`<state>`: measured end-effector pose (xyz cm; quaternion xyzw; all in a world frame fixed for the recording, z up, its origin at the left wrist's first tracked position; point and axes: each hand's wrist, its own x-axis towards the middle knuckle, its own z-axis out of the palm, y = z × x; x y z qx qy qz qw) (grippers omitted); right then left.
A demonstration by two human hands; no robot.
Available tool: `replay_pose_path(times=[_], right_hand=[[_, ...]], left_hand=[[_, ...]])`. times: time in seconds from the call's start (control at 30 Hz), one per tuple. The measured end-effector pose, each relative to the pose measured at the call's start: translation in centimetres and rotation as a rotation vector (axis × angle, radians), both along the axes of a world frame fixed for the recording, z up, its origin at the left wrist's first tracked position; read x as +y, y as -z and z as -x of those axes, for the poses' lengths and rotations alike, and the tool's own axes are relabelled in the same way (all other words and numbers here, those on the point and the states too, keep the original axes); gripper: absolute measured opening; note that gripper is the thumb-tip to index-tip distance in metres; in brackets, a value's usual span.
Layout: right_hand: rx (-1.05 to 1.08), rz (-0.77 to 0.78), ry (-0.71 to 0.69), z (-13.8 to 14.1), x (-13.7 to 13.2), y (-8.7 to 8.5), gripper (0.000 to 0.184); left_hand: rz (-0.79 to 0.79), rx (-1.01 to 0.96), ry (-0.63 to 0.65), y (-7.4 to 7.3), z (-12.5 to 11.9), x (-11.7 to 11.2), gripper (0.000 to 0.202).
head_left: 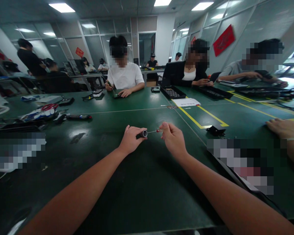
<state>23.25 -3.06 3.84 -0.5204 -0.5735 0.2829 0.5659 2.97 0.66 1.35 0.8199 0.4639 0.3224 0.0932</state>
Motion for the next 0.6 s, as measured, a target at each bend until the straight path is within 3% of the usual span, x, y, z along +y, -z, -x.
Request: replay_pose_path(times=[0.13,0.23,0.43,0.6], right_hand=[[-0.030,-0.035,0.048,0.0,0.2,0.4,0.032],[0.015,-0.053,-0.009,-0.1,0.5,0.7,0.023],[-0.082,-0.010,-0.004,-0.2,0.5,0.6,0.036],[0.175,0.010,-0.026,-0.1,1.2,1.1,0.027]], left_hand=[[0.013,0.011,0.012,0.0,-0.1,0.0,0.038],[0.008,0.006,0.010,0.2,0.0,0.0,0.038],[0.015,0.014,-0.001,0.2,0.1,0.0,0.036],[-0.012,-0.018,-0.051,-0.1,-0.2,-0.2,0.036]])
